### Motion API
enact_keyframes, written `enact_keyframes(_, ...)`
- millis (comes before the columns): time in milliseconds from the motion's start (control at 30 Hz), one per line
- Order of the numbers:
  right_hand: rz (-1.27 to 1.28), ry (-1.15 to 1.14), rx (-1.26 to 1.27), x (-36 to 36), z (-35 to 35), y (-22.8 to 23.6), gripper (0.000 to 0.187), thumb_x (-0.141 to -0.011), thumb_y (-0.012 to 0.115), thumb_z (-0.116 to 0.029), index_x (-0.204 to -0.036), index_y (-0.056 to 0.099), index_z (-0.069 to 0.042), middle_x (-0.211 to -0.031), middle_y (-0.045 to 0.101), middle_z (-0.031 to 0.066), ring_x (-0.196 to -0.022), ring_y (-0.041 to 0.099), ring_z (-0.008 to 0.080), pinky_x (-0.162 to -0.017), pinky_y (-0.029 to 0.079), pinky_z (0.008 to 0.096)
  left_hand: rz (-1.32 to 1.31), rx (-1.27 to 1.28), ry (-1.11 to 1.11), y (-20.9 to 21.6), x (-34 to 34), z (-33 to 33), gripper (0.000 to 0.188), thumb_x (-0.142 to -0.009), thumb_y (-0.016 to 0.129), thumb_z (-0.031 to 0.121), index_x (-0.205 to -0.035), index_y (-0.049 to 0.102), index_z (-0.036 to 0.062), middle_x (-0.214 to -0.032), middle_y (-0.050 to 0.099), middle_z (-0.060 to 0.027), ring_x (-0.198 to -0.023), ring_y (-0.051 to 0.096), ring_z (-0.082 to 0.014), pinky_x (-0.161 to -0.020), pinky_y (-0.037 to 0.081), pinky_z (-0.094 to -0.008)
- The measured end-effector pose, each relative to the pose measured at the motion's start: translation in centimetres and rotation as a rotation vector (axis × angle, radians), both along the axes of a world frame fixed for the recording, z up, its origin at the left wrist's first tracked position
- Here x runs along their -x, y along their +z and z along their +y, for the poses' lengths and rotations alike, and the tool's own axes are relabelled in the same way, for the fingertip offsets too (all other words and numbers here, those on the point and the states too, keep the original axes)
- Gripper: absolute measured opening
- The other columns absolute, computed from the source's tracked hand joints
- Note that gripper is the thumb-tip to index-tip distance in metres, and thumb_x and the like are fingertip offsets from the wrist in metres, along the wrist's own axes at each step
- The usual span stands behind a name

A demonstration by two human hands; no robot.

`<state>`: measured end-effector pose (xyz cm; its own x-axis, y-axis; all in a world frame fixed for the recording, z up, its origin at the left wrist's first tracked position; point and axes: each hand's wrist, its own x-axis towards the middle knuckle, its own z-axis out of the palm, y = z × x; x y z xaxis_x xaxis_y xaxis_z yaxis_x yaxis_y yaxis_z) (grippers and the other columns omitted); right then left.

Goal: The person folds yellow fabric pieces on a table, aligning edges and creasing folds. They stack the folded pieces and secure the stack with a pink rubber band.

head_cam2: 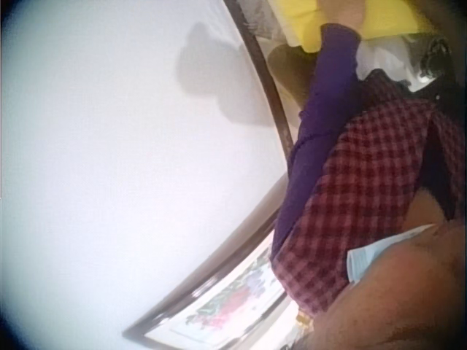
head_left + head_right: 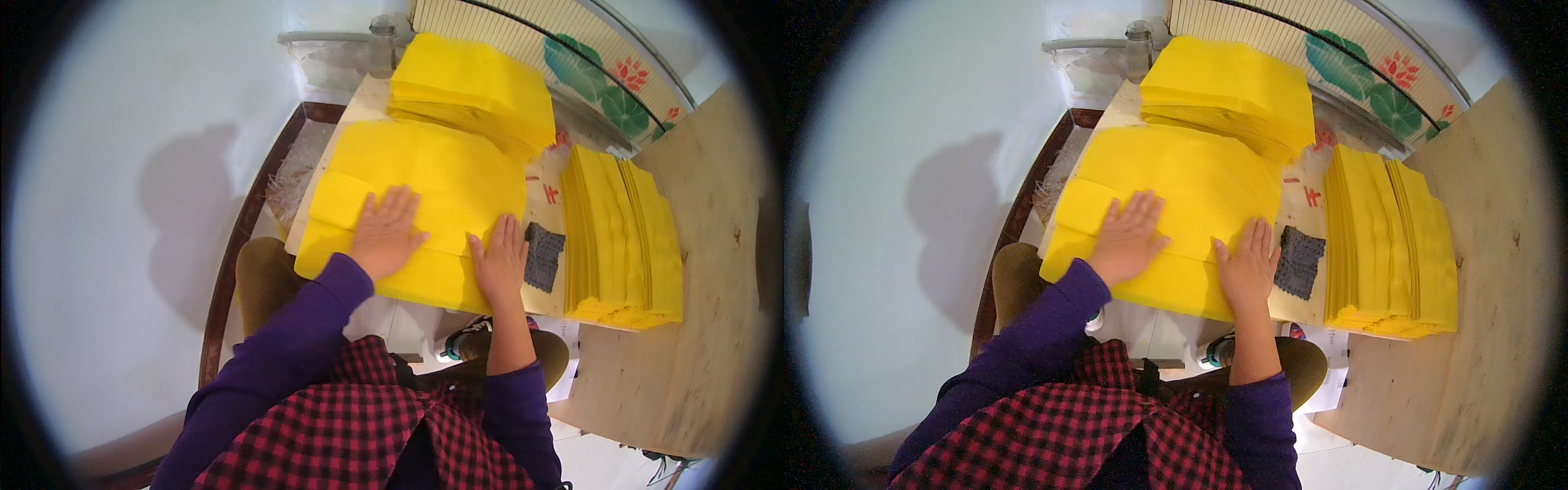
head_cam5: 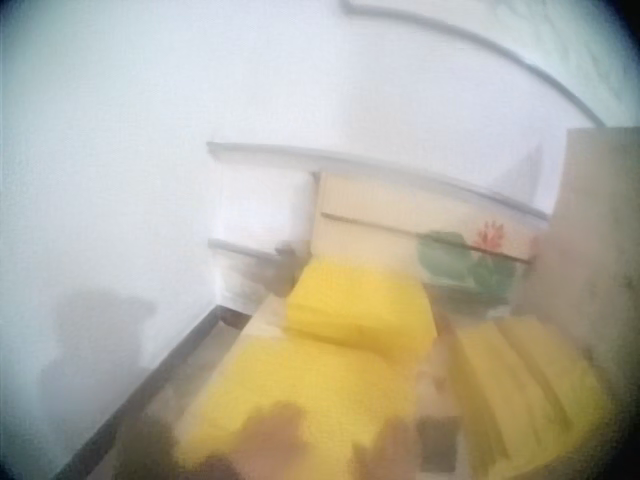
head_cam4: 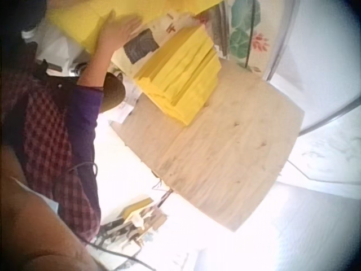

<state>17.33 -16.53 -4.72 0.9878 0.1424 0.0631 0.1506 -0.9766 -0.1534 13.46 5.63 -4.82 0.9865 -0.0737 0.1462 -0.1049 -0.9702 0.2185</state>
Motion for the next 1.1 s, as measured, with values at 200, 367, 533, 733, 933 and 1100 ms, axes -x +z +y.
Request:
enact_keyframes(200,-0.001,0.002,-0.015,-0.2,0.3,-0.1,0.079,-0.095,0.039,-0.053,-0.15,0.019,0.0,-0.157,0.019,0.0177,-0.147,0.015,0.0278,-0.117,0.013,0.0496,0.098,0.018,0.221,0.4,1.4,6.1,0.067,-0.097,0.042,0.044,-0.149,0.026,0.0049,-0.157,0.022,-0.013,-0.146,0.018,-0.0258,-0.117,0.01,-0.0485)
enact_keyframes(367,0.043,-0.007,-0.018,-0.2,0.1,0.5,0.08,-0.095,0.04,-0.053,-0.15,0.018,0.0,-0.158,0.017,0.0163,-0.147,0.014,0.0275,-0.117,0.011,0.0476,0.149,0.009,0.295,0.7,1.8,8.0,0.066,-0.098,0.041,0.042,-0.15,0.024,0.0047,-0.157,0.021,-0.013,-0.146,0.017,-0.0261,-0.117,0.013,-0.0485)
enact_keyframes(533,0.117,-0.01,0.017,-0.4,-2.3,2.9,0.077,-0.095,0.043,-0.049,-0.148,0.022,0.003,-0.157,0.018,0.0195,-0.146,0.014,0.0293,-0.118,0.011,0.0473,0.151,-0.138,0.349,2.7,2.9,12.0,0.064,-0.098,0.043,0.037,-0.149,0.024,0.0044,-0.156,0.025,-0.0131,-0.146,0.019,-0.0267,-0.117,0.014,-0.049)
enact_keyframes(733,-0.083,0.299,-0.161,-0.1,3.4,3.6,0.068,-0.096,0.046,-0.04,-0.145,0.028,0.004,-0.153,0.025,0.0234,-0.144,0.019,0.033,-0.117,0.016,0.0446,-0.137,0.098,-0.035,4.6,0.5,7.2,0.052,-0.098,0.044,0.028,-0.143,0.036,0.0032,-0.147,0.038,-0.0183,-0.138,0.034,-0.033,-0.113,0.023,-0.051)
enact_keyframes(933,0.058,0.276,-0.057,1.3,6.9,1.3,0.072,-0.095,0.044,-0.046,-0.148,0.025,0.001,-0.155,0.023,0.0173,-0.145,0.019,0.0291,-0.118,0.014,0.0442,0.032,0.17,-0.078,1.0,-0.7,1.3,0.055,-0.099,0.04,0.034,-0.147,0.031,0.0074,-0.153,0.032,-0.0138,-0.142,0.028,-0.029,-0.115,0.017,-0.049)
enact_keyframes(1100,0.046,0.118,0.069,1.1,1.5,1.1,0.08,-0.094,0.039,-0.055,-0.15,0.021,-0.001,-0.157,0.02,0.0143,-0.147,0.015,0.0244,-0.118,0.012,0.0443,0.009,-0.004,0.078,-0.5,-0.1,5.9,0.057,-0.099,0.04,0.037,-0.148,0.031,0.0097,-0.154,0.03,-0.0093,-0.144,0.025,-0.0258,-0.116,0.016,-0.0489)
